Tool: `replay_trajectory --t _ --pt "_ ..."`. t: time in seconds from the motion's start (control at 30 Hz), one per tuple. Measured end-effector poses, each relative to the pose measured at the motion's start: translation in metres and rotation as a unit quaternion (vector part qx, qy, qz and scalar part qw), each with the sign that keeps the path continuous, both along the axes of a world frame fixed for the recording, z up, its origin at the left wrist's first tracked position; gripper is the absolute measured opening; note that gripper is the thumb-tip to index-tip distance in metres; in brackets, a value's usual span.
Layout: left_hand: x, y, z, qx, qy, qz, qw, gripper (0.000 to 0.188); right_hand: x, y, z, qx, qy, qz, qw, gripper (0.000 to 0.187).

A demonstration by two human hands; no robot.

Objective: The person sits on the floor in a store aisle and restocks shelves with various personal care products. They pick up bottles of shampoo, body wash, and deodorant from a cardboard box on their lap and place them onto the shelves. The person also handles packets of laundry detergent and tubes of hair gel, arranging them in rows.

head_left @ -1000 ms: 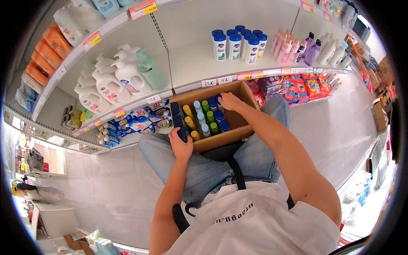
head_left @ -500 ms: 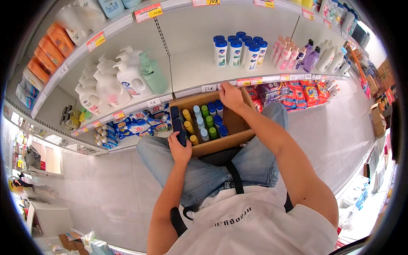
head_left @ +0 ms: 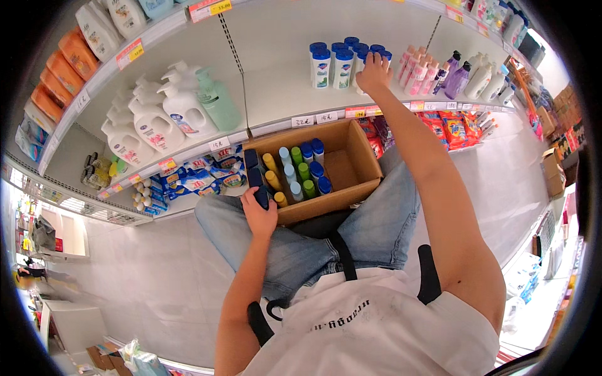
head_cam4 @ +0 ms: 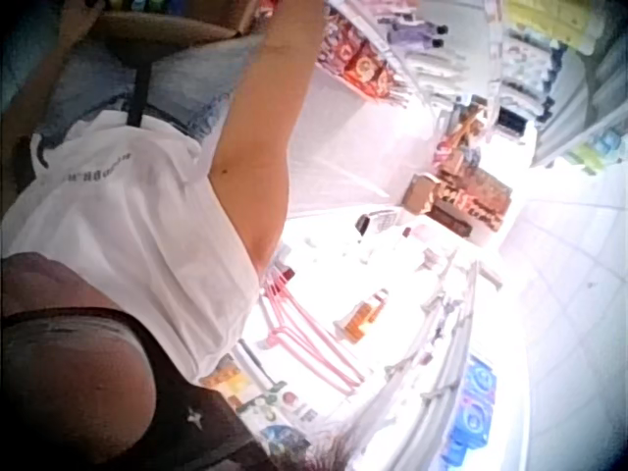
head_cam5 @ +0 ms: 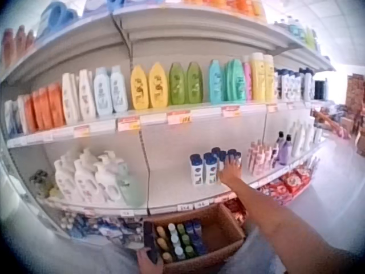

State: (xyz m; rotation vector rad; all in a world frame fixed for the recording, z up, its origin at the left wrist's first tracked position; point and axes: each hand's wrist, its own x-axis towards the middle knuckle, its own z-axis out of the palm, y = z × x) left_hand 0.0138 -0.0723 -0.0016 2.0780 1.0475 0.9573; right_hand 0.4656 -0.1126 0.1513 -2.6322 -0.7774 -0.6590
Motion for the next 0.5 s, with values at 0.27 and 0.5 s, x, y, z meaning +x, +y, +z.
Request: replay_trajectory --t 0.27,0.5 --pt "0.0 0.0 -0.001 -0.011 0.001 0.003 1.0 0.051 -0.016 -0.046 -0.014 0.008 -0.062 0.126 0.99 0.055" --pt "0.0 0.001 0.0 -0.001 0.009 0.006 1.0 0.05 -0.095 -0.073 0.017 0.087 0.007 0.21 0.974 0.05"
